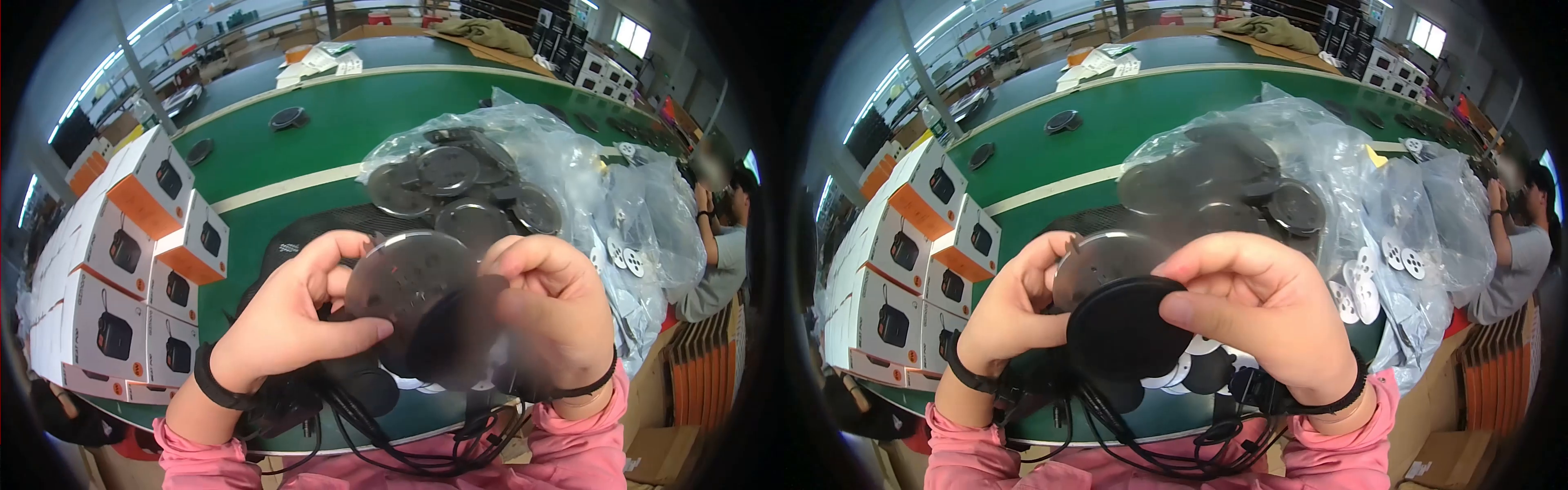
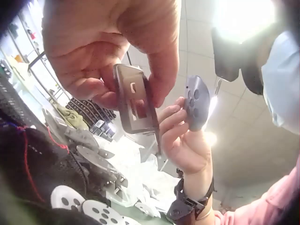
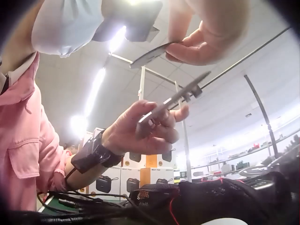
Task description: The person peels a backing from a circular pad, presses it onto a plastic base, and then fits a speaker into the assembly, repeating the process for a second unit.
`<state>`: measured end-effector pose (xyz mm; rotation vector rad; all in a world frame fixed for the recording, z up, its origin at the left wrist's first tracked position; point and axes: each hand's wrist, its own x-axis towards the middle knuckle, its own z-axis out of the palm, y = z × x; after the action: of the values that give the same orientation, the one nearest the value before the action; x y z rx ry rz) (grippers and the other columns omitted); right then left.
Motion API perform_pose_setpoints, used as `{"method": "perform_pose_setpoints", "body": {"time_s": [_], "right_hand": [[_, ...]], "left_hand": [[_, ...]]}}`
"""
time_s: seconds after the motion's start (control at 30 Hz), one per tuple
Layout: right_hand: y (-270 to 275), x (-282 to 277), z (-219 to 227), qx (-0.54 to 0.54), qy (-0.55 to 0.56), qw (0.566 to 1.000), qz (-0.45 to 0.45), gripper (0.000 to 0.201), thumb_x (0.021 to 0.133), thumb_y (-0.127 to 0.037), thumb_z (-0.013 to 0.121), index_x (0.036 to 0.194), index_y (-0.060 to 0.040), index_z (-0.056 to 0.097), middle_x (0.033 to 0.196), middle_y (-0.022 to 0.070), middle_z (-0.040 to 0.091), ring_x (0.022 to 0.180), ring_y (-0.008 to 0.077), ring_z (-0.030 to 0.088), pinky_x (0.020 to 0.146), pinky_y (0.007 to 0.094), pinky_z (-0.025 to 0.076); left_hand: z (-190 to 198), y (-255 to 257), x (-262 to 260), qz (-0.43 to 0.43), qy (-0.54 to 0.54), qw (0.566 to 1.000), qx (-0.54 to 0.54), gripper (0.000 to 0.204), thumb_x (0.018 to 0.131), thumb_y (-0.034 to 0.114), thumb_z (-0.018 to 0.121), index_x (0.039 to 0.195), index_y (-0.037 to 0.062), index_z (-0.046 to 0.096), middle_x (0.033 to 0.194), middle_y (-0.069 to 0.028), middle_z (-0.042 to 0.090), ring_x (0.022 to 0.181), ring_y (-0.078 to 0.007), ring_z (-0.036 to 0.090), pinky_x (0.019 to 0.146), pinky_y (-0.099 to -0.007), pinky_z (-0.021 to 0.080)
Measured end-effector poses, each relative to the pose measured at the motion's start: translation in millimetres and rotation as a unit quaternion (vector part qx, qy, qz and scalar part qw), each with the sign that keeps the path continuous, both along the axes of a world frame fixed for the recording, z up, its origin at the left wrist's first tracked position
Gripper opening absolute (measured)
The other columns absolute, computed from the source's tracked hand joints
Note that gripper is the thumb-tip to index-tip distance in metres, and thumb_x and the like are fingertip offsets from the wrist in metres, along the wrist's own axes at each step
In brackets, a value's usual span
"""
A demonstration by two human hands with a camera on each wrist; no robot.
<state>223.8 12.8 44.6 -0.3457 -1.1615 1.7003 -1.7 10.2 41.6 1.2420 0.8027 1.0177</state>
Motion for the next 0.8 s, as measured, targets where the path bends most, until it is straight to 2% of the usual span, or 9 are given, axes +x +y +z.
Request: {"method": "perform_pose_setpoints", "body": {"time_s": [0.07, 0.1, 0.27, 0.33, 0.5, 0.63, 0.7, 0.77, 0.8], "right_hand": [[5.2, -8.2, 4.8, -0.042, -0.051, 0.998, -0.006, 0.022, 0.078, 0.004, 0.057, 0.1, 0.0038, 0.052, 0.093, 0.0093, 0.059, 0.081, 0.012, 0.058, 0.069, 0.0222, 0.048], [7.2, -15.0, 6.2, -0.038, -0.066, 0.997, -0.009, 0.019, 0.08, 0.002, 0.056, 0.099, 0.0029, 0.052, 0.091, 0.0071, 0.059, 0.078, 0.009, 0.057, 0.066, 0.0193, 0.046], [8.6, -27.8, -21.7, -0.012, -0.049, 0.999, -0.006, 0.021, 0.079, 0.003, 0.057, 0.1, 0.0019, 0.052, 0.092, 0.0058, 0.059, 0.08, 0.0084, 0.057, 0.063, 0.0188, 0.047], [6.9, -27.2, -30.3, 0.008, -0.103, 0.993, -0.056, 0.025, 0.079, 0.004, 0.056, 0.103, 0.0019, 0.053, 0.093, 0.0057, 0.058, 0.08, 0.0087, 0.057, 0.061, 0.0182, 0.047], [3.4, -28.0, -34.3, 0.012, -0.14, 0.982, -0.128, 0.024, 0.075, 0.007, 0.059, 0.098, 0.0043, 0.057, 0.092, 0.0074, 0.059, 0.075, 0.0086, 0.058, 0.061, 0.0175, 0.046], [0.4, -25.1, -40.4, 0.092, -0.196, 0.961, -0.174, 0.024, 0.07, 0.009, 0.062, 0.093, 0.0042, 0.06, 0.085, 0.0097, 0.061, 0.069, 0.01, 0.058, 0.058, 0.0198, 0.045], [0.9, -22.9, -40.5, 0.111, -0.219, 0.951, -0.186, 0.025, 0.069, 0.008, 0.063, 0.093, 0.0035, 0.06, 0.082, 0.0103, 0.062, 0.066, 0.0109, 0.059, 0.057, 0.021, 0.045], [4.2, -19.4, -36.7, 0.272, -0.3, 0.893, -0.195, 0.024, 0.068, 0.005, 0.065, 0.09, 0.0021, 0.06, 0.077, 0.0104, 0.063, 0.061, 0.0121, 0.059, 0.056, 0.0226, 0.045], [4.8, -19.3, -35.5, 0.272, -0.299, 0.894, -0.194, 0.024, 0.068, 0.005, 0.065, 0.09, 0.0021, 0.06, 0.077, 0.0104, 0.063, 0.061, 0.0121, 0.059, 0.056, 0.0226, 0.045]], "left_hand": [[7.1, -5.0, -11.0, -0.053, 0.084, 0.995, 0.001, 0.037, 0.072, -0.003, 0.062, 0.107, 0.0002, 0.05, 0.084, 0.0021, 0.059, 0.074, -0.0016, 0.049, 0.06, -0.0165, 0.034], [9.8, -7.5, -13.0, -0.055, 0.073, 0.996, -0.015, 0.034, 0.074, -0.003, 0.06, 0.107, -0.001, 0.05, 0.089, 0.0001, 0.059, 0.079, -0.0034, 0.051, 0.067, -0.0177, 0.038], [1.9, -1.4, -18.4, -0.02, 0.032, 0.999, -0.025, 0.033, 0.077, -0.004, 0.054, 0.109, -0.0015, 0.047, 0.1, -0.0031, 0.055, 0.091, -0.0074, 0.051, 0.08, -0.0217, 0.041], [-5.8, 1.8, -18.7, -0.026, 0.037, 0.999, -0.02, 0.033, 0.078, -0.004, 0.053, 0.11, -0.0017, 0.046, 0.103, -0.004, 0.053, 0.095, -0.0086, 0.051, 0.083, -0.023, 0.041], [-17.4, 6.4, -17.3, -0.058, 0.08, 0.995, 0.015, 0.04, 0.077, -0.011, 0.047, 0.115, -0.002, 0.042, 0.108, -0.006, 0.052, 0.102, -0.0124, 0.049, 0.087, -0.0258, 0.038], [-24.8, 4.4, -13.0, -0.03, 0.044, 0.998, 0.017, 0.034, 0.076, -0.007, 0.051, 0.11, -0.0011, 0.047, 0.101, -0.0047, 0.052, 0.095, -0.0112, 0.05, 0.083, -0.0239, 0.039], [-27.6, 4.3, -15.6, -0.025, 0.12, 0.989, 0.08, 0.047, 0.073, -0.014, 0.044, 0.118, -0.0032, 0.041, 0.11, -0.0073, 0.051, 0.103, -0.0135, 0.048, 0.089, -0.0259, 0.036], [-25.9, 3.9, -15.2, -0.019, 0.122, 0.99, 0.074, 0.048, 0.071, -0.012, 0.044, 0.117, -0.0036, 0.042, 0.11, -0.0077, 0.051, 0.104, -0.0144, 0.048, 0.09, -0.0266, 0.036], [-24.5, 3.7, -15.1, -0.014, 0.126, 0.99, 0.069, 0.049, 0.069, -0.01, 0.044, 0.117, -0.004, 0.042, 0.109, -0.0081, 0.051, 0.105, -0.0152, 0.047, 0.091, -0.0273, 0.035]]}}
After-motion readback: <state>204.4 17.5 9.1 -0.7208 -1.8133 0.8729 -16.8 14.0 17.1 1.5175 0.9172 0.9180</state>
